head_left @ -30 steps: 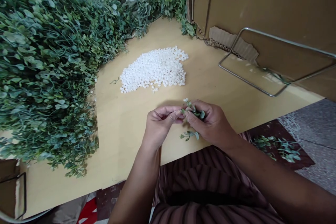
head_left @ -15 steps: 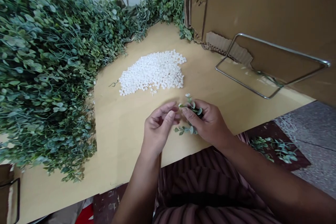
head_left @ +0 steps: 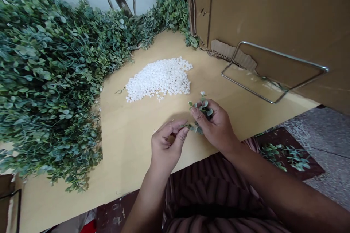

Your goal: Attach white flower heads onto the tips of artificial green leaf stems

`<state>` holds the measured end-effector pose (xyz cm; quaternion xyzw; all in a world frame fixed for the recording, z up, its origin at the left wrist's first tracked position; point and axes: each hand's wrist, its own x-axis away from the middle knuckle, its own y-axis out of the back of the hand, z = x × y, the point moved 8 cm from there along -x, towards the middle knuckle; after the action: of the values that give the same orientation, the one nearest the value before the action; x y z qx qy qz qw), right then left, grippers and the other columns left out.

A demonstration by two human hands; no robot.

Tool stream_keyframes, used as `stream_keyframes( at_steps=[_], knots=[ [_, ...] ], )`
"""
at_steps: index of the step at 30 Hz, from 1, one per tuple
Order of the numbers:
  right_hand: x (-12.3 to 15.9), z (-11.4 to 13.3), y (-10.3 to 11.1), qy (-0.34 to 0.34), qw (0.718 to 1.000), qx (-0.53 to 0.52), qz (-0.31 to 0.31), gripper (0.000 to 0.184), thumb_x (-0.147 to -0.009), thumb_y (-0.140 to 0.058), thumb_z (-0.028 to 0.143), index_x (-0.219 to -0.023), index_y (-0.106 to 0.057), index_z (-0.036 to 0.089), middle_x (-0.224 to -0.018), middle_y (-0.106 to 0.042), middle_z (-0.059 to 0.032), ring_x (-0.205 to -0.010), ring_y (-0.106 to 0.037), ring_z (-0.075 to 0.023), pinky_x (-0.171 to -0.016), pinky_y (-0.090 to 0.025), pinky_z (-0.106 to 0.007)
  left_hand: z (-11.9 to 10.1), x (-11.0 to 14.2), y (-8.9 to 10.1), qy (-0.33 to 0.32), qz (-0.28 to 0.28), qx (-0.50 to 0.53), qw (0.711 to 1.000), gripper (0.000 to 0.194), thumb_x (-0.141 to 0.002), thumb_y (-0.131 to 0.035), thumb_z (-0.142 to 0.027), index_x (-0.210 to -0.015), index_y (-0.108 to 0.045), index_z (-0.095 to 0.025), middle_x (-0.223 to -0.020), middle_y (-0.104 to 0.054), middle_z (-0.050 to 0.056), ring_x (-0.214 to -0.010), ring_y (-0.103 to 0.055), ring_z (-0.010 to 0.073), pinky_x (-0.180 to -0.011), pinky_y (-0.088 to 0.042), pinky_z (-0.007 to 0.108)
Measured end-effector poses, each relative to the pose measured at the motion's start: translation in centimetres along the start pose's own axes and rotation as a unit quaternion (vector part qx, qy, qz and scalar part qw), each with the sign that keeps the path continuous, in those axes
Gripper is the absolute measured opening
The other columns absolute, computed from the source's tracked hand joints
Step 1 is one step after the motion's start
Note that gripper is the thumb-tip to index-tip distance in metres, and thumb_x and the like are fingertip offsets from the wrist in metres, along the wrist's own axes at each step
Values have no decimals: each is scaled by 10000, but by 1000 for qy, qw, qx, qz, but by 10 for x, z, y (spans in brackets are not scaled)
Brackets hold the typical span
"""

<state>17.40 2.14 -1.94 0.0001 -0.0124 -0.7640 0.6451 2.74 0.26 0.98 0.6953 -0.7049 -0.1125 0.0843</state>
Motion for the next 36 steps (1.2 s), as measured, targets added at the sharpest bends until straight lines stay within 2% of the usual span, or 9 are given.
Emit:
stream_keyframes(
  at_steps=[4,6,9,11,14,19,27,31,36],
  knots=[
    [7,2,-3,-8,983,-82,161,515,-715,-537,636,-900,-611,162,-828,-580,-33,-717,-547,-70,-700,-479,-198,12,-5,3,42,-19,53,998,90,-691,-700,-213,-766,-691,-164,-656,-630,2,-602,-564,92,-602,-468,200],
    [13,20,0,36,953,-130,271,625,-730,-398,725,-718,-662,159,-850,-592,-72,-893,-575,-132,-846,-488,-282,16,-8,4,59,-16,86,994,98,-668,-712,-192,-759,-690,-161,-653,-633,-4,-599,-569,84,-599,-471,187],
    [15,43,11,82,918,-192,337,719,-773,-258,730,-471,-585,166,-701,-606,-73,-955,-591,-167,-918,-469,-353,21,-9,1,85,1,108,991,91,-662,-712,-176,-748,-691,-155,-650,-649,4,-599,-587,91,-588,-479,190],
    [7,43,15,74,937,-177,293,617,-827,-331,630,-498,-571,166,-650,-601,-43,-829,-613,-134,-839,-497,-316,19,-9,-3,84,18,109,990,68,-680,-695,-172,-747,-695,-159,-671,-660,13,-607,-598,100,-595,-490,202],
    [-4,23,12,36,985,-27,168,269,-775,-581,434,-768,-626,169,-775,-630,-22,-761,-595,-87,-747,-496,-225,9,-11,-5,51,31,102,993,53,-708,-666,-161,-747,-701,-172,-722,-666,15,-647,-612,105,-640,-500,213],
    [9,7,-28,36,963,99,248,282,-816,-502,367,-945,-604,138,-880,-654,-52,-806,-602,-93,-726,-469,-199,-1,-16,1,14,13,63,998,60,-712,-657,-163,-744,-707,-171,-739,-674,31,-680,-610,124,-670,-496,230],
    [3,15,-25,111,961,192,165,281,-865,-400,341,-848,-586,131,-740,-620,-33,-664,-552,-70,-646,-415,-173,11,-56,17,-20,8,-86,996,152,-741,-621,-224,-850,-704,-159,-836,-695,63,-697,-611,145,-662,-482,258],
    [3,16,-23,117,964,187,150,289,-878,-380,354,-873,-568,134,-714,-596,-14,-635,-527,-55,-615,-397,-154,12,-84,27,-100,-26,-313,944,203,-743,-578,-151,-879,-719,-201,-881,-662,66,-782,-599,187,-732,-465,308],
    [5,15,-23,106,965,177,161,289,-870,-400,367,-863,-572,134,-661,-565,6,-588,-483,-42,-584,-379,-146,15,-98,29,-102,-41,-394,912,215,-755,-543,-121,-816,-723,-221,-816,-646,58,-735,-604,194,-689,-452,304]
  ],
)
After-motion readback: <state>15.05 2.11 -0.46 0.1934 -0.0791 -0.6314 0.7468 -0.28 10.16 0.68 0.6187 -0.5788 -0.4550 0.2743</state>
